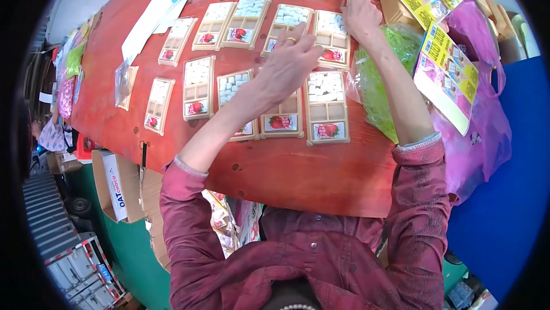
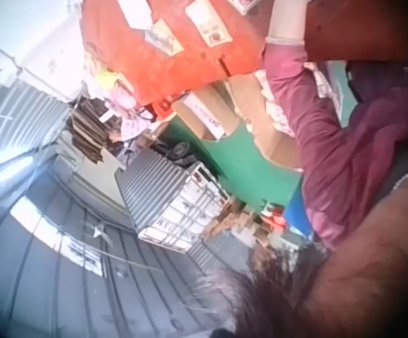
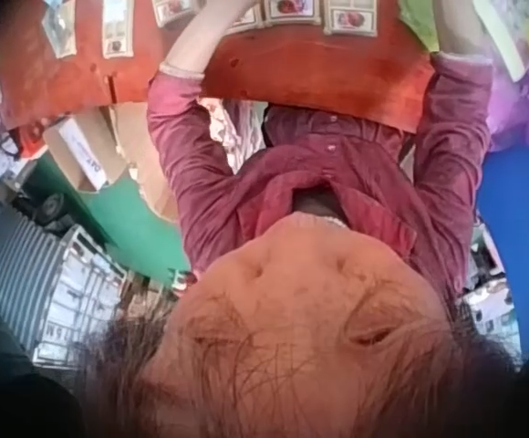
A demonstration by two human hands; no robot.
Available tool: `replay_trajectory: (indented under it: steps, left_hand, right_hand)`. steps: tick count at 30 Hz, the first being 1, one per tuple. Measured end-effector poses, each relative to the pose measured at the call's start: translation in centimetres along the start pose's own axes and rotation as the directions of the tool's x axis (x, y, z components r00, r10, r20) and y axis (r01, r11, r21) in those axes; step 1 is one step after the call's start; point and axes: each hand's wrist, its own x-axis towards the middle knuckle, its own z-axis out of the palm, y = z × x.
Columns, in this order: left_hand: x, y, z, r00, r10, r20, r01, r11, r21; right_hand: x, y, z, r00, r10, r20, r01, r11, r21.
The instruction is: Packaging small white blocks into plastic containers and applying labels.
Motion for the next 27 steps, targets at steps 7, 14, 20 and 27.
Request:
replay_trajectory:
  steps: [7, 14, 20, 27]
  left_hand:
    - [1.1, 0.0, 2.0, 0.998, 0.004, 0.069, -0.006, 0.999, 0.039]
    - [0.7, -1.2, 2.4, 0.996, -0.015, 0.091, 0.014, 1.0, 0.003]
    - [1.5, -0.5, 2.5, 0.999, -0.011, 0.051, 0.011, 1.0, -0.012]
    - [0.1, -1.5, 2.2, 0.997, -0.075, -0.029, 0.073, 0.996, -0.047]
  right_hand:
    - [0.7, 1.3, 0.2, 0.998, 0.0, -0.06, 0.0, 1.0, -0.002]
    - [0.3, -0.1, -4.6, 0.991, 0.116, -0.066, -0.114, 0.993, 0.03]
    - [0.5, 4.1, -5.3, 0.976, 0.191, -0.103, -0.125, 0.884, 0.45]
    - [-3.6, 1.2, -7.0, 0.852, 0.003, 0.524, -0.523, 0.067, 0.85]
